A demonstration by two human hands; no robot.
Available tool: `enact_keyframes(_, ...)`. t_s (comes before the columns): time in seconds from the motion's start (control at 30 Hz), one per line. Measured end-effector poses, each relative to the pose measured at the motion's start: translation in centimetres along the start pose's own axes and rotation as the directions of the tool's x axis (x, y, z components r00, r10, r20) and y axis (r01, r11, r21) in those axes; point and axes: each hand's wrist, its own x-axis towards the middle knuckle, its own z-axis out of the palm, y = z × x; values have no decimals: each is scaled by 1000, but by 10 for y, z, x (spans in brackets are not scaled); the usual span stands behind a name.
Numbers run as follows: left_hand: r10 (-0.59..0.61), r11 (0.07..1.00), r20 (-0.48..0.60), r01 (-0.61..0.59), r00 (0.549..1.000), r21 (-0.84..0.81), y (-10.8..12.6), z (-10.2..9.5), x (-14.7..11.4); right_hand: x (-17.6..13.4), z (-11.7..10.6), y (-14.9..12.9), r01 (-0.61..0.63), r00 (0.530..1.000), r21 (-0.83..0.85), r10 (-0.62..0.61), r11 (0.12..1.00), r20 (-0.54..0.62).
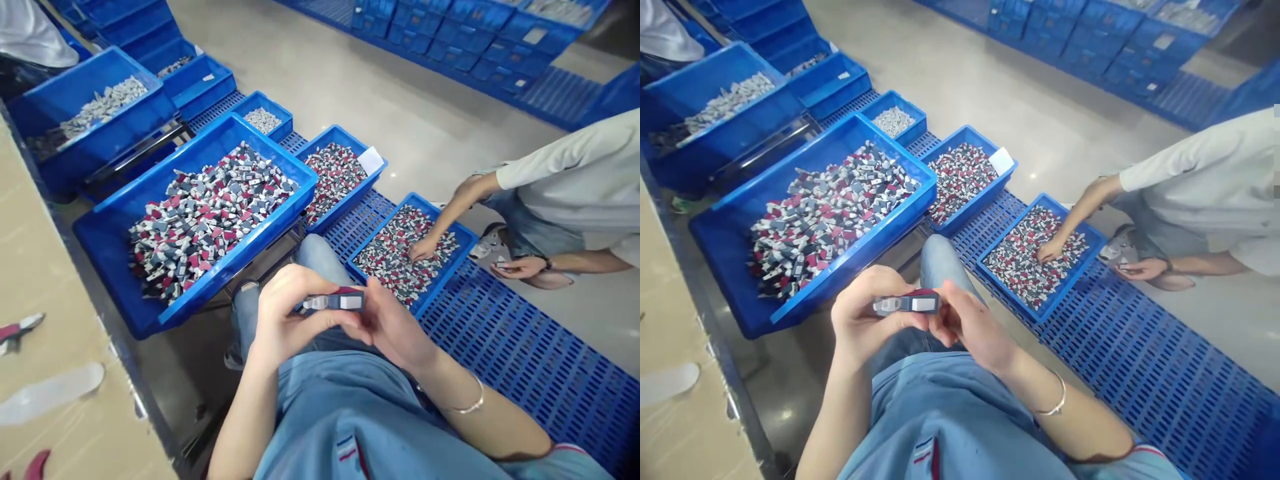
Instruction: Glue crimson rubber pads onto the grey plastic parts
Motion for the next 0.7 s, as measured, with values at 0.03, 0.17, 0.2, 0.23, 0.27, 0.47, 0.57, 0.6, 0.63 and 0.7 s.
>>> enact_keyframes(0.03, 15, 1000, -30, -15, 999, -7, 1, 1, 0, -4, -2, 0, 180, 979, -164, -192, 970, -64)
enact_keyframes(0.17, 6, 993, -77, -15, 997, -118, 0, 15, -5, -15, -11, -1, 571, 731, -634, -675, 522, 102)
enact_keyframes(0.2, -12, 987, -72, 0, 997, -160, -1, 18, -7, -17, -13, 0, 587, 703, -678, -693, 442, 158)
enact_keyframes(0.23, -38, 978, -57, 26, 998, -205, -2, 22, -9, -17, -15, 0, 590, 687, -710, -702, 386, 190)
enact_keyframes(0.27, -74, 966, -31, 64, 997, -249, -4, 24, -10, -18, -17, 0, 585, 672, -735, -712, 344, 201)
enact_keyframes(0.47, -169, 920, 74, 184, 983, -345, -8, 23, -10, -18, -19, -3, 547, 627, -825, -723, 142, 291)
enact_keyframes(0.57, -125, 940, 112, 154, 986, -304, -7, 18, -6, -18, -18, -6, 550, 626, -830, -704, 91, 337)
enact_keyframes(0.6, -121, 944, 125, 153, 985, -293, -6, 17, -5, -18, -18, -6, 555, 621, -828, -702, 81, 348)
enact_keyframes(0.63, -115, 947, 125, 147, 985, -285, -5, 17, -4, -18, -17, -7, 562, 615, -824, -703, 72, 357)
enact_keyframes(0.7, -103, 953, 98, 127, 990, -274, -4, 18, -4, -18, -17, -7, 568, 605, -821, -706, 58, 369)
